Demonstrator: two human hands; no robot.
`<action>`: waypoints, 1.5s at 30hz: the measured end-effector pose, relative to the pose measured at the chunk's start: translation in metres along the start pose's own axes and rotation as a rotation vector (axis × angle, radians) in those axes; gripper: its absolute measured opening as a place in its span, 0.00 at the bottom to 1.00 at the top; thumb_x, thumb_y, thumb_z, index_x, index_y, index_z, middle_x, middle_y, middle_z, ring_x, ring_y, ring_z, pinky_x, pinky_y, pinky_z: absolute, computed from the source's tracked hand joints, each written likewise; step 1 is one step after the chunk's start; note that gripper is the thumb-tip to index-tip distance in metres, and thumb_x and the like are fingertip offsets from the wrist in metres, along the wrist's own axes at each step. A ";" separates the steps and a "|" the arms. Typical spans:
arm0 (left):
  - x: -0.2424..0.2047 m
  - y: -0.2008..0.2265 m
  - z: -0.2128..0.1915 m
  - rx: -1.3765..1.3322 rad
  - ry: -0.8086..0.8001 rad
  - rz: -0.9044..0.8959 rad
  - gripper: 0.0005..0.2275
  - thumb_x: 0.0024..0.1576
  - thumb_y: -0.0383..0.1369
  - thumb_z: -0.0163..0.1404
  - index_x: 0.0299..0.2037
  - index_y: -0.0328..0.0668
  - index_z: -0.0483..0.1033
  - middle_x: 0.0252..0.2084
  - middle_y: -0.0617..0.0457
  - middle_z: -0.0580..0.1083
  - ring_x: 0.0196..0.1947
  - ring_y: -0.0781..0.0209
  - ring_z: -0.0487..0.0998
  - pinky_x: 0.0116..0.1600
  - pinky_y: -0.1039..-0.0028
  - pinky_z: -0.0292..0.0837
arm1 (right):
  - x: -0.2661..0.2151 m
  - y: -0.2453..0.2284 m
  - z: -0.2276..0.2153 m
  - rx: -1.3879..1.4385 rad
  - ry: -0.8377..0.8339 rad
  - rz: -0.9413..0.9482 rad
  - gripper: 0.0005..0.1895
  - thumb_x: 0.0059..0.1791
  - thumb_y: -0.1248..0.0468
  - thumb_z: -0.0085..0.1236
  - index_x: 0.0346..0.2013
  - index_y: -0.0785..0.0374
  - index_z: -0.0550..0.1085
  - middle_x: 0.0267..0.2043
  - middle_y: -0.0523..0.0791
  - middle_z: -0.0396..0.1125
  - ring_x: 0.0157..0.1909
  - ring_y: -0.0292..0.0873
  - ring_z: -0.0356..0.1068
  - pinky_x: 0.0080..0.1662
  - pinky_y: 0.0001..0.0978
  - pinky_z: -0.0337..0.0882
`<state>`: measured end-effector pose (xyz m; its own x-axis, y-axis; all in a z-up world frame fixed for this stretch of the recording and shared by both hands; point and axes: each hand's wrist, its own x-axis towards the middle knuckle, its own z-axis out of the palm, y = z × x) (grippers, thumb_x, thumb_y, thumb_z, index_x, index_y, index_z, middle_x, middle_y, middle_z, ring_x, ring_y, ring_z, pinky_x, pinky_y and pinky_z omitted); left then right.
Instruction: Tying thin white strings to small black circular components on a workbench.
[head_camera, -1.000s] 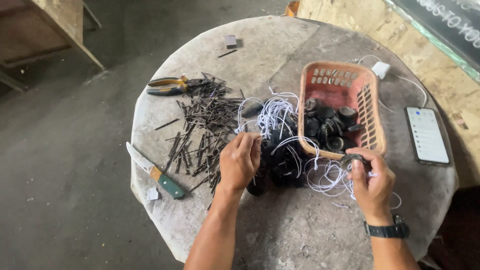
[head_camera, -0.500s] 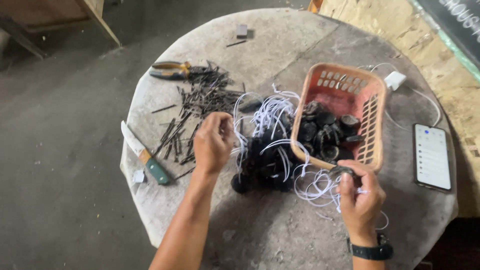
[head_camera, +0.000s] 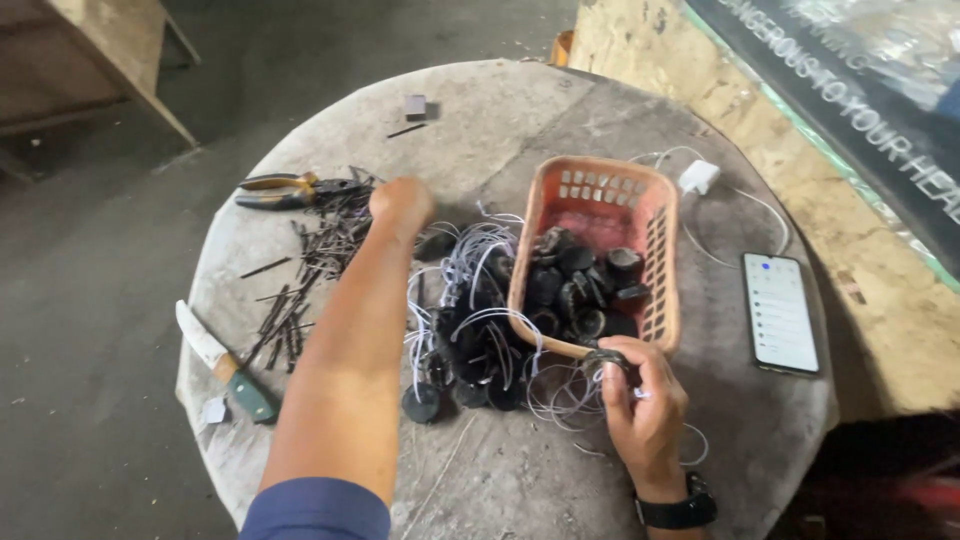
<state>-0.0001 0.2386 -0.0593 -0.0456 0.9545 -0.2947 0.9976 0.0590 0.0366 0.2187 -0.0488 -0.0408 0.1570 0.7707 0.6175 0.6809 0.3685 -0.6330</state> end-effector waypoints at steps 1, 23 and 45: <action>-0.003 0.000 0.000 0.006 -0.047 -0.044 0.12 0.51 0.26 0.38 0.41 0.41 0.73 0.43 0.47 0.71 0.44 0.51 0.71 0.43 0.70 0.67 | 0.000 0.000 0.002 0.026 -0.001 -0.016 0.11 0.46 0.61 0.39 0.33 0.67 0.66 0.36 0.49 0.66 0.40 0.45 0.66 0.43 0.33 0.66; -0.272 0.009 -0.068 -1.162 0.427 0.950 0.02 0.49 0.24 0.41 0.27 0.40 0.64 0.23 0.56 0.66 0.21 0.70 0.61 0.27 0.81 0.57 | 0.071 -0.073 -0.026 0.232 -0.081 0.147 0.16 0.50 0.54 0.37 0.38 0.65 0.64 0.32 0.44 0.61 0.24 0.31 0.62 0.23 0.12 0.62; -0.243 0.014 -0.060 -1.013 0.501 0.847 0.05 0.55 0.27 0.37 0.40 0.47 0.60 0.28 0.58 0.72 0.27 0.65 0.76 0.32 0.77 0.66 | 0.102 -0.079 0.018 0.702 -0.165 0.302 0.16 0.45 0.63 0.43 0.46 0.63 0.60 0.40 0.48 0.64 0.35 0.34 0.63 0.33 0.18 0.65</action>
<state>0.0220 0.0249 0.0702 0.3131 0.7946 0.5201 0.2722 -0.5998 0.7524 0.1680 0.0102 0.0644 0.1176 0.9371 0.3286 0.0054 0.3302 -0.9439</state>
